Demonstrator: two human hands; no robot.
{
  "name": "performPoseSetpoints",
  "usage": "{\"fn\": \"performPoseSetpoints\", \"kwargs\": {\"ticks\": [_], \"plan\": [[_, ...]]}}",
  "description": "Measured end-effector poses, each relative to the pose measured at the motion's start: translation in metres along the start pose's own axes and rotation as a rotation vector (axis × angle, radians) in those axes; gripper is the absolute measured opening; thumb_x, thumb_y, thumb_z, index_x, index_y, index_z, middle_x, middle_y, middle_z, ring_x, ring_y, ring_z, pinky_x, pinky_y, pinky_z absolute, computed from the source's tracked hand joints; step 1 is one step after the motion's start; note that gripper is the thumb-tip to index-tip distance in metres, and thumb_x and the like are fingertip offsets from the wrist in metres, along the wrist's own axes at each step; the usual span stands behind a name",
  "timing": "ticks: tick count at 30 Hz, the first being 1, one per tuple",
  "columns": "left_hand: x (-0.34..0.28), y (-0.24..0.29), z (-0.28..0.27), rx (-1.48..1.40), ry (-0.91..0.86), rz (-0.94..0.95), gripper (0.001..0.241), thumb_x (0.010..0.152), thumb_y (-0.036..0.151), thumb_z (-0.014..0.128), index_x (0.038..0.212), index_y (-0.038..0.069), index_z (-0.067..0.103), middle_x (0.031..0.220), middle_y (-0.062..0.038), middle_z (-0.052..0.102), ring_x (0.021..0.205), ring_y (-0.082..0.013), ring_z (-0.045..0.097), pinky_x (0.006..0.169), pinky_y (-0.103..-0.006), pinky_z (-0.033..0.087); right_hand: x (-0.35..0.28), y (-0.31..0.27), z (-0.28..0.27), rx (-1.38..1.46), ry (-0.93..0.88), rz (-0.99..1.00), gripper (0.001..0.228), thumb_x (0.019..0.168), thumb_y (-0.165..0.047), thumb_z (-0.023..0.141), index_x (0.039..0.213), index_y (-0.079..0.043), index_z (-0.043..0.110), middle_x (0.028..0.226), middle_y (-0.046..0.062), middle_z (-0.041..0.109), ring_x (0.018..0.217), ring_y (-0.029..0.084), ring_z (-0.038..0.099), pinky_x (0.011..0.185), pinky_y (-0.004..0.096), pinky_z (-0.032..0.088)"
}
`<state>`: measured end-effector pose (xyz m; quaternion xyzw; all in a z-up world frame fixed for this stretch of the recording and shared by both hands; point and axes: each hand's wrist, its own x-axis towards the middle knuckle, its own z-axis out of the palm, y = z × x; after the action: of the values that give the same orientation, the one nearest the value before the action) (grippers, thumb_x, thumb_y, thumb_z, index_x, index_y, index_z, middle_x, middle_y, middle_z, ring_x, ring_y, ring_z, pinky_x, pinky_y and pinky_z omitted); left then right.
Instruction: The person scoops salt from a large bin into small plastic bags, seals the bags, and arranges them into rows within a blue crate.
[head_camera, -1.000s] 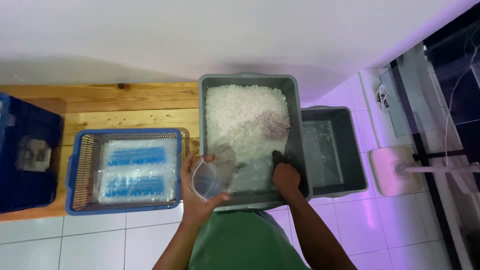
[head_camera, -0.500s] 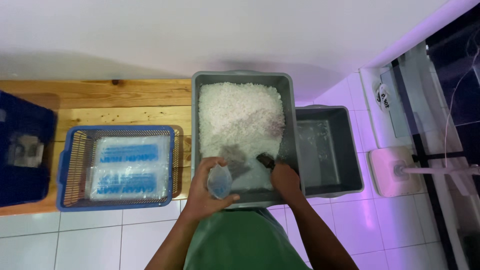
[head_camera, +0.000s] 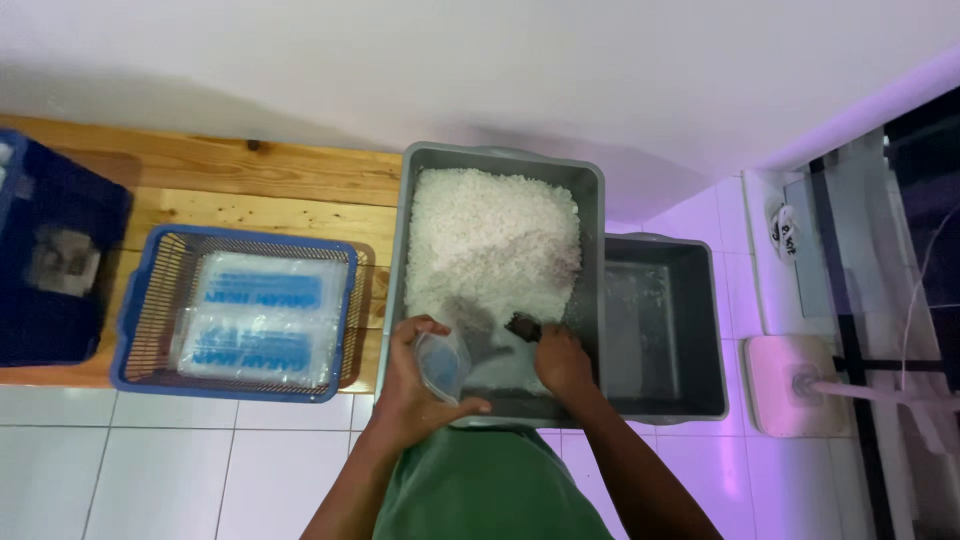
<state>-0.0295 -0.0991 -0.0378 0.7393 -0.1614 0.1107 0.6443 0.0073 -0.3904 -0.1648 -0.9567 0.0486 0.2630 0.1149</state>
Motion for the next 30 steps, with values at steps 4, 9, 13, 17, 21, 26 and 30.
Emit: {"fn": "performPoseSetpoints", "kwargs": {"ticks": [4,9,13,17,21,26,30], "plan": [[0.002,0.001,-0.012,-0.061,-0.113,0.037,0.110,0.052,0.005,0.106,0.133,-0.005,0.032,0.127,-0.024,0.047,0.127,-0.0459,0.055,0.113,-0.0582,0.042,0.038,-0.004,0.037,-0.002,0.045,-0.099,0.043,0.104,-0.006,0.042,0.140,0.015,0.052,0.119,0.038,0.064,0.108,0.048,0.071,0.087,0.055,0.063],[0.015,0.026,-0.032,0.028,-0.149,-0.087,0.098,0.070,0.033,0.098,0.145,0.005,0.042,0.135,-0.010,0.057,0.129,-0.0260,0.060,0.109,-0.0372,0.047,0.063,-0.012,0.049,0.122,0.030,-0.038,0.021,0.109,-0.020,0.043,0.096,-0.009,0.055,0.091,0.012,0.059,0.070,0.026,0.056,0.061,0.047,0.045],[0.019,0.017,-0.039,-0.020,-0.057,0.028,0.095,0.053,0.023,0.108,0.132,0.000,0.061,0.120,-0.015,0.067,0.125,-0.0405,0.066,0.109,-0.0531,0.050,0.031,0.016,0.036,0.231,0.108,-0.173,0.037,0.104,-0.020,0.047,0.125,0.006,0.063,0.097,0.025,0.066,0.085,0.036,0.071,0.066,0.043,0.053],[0.016,0.011,-0.035,-0.100,-0.075,0.015,0.092,0.049,0.029,0.110,0.126,0.003,0.065,0.114,-0.014,0.068,0.119,-0.0397,0.069,0.105,-0.0527,0.053,-0.041,0.005,-0.029,0.443,0.046,-0.176,0.040,0.105,-0.024,0.051,0.133,0.004,0.057,0.109,0.027,0.065,0.100,0.042,0.068,0.081,0.050,0.055],[0.024,0.013,-0.028,-0.110,-0.132,-0.018,0.092,0.052,0.033,0.109,0.127,0.007,0.063,0.115,-0.013,0.066,0.115,-0.0378,0.070,0.099,-0.0527,0.055,-0.101,-0.027,-0.119,0.619,0.092,-0.217,0.046,0.108,-0.017,0.049,0.144,0.011,0.051,0.128,0.041,0.062,0.118,0.059,0.061,0.100,0.068,0.050],[0.034,0.019,-0.018,-0.101,-0.175,-0.008,0.091,0.057,0.026,0.106,0.131,0.003,0.059,0.117,-0.015,0.064,0.115,-0.0393,0.068,0.106,-0.0544,0.049,-0.145,-0.040,-0.209,0.368,0.151,-0.228,0.032,0.095,-0.014,0.065,0.125,-0.005,0.069,0.102,0.025,0.074,0.099,0.045,0.072,0.087,0.053,0.058],[0.039,0.031,-0.014,-0.030,-0.201,-0.026,0.089,0.059,0.023,0.104,0.132,0.000,0.058,0.119,-0.017,0.064,0.115,-0.0395,0.068,0.108,-0.0554,0.048,-0.179,-0.066,-0.261,0.241,0.196,-0.344,0.029,0.089,-0.018,0.068,0.117,-0.018,0.076,0.089,0.010,0.075,0.086,0.029,0.075,0.081,0.039,0.061]]}}
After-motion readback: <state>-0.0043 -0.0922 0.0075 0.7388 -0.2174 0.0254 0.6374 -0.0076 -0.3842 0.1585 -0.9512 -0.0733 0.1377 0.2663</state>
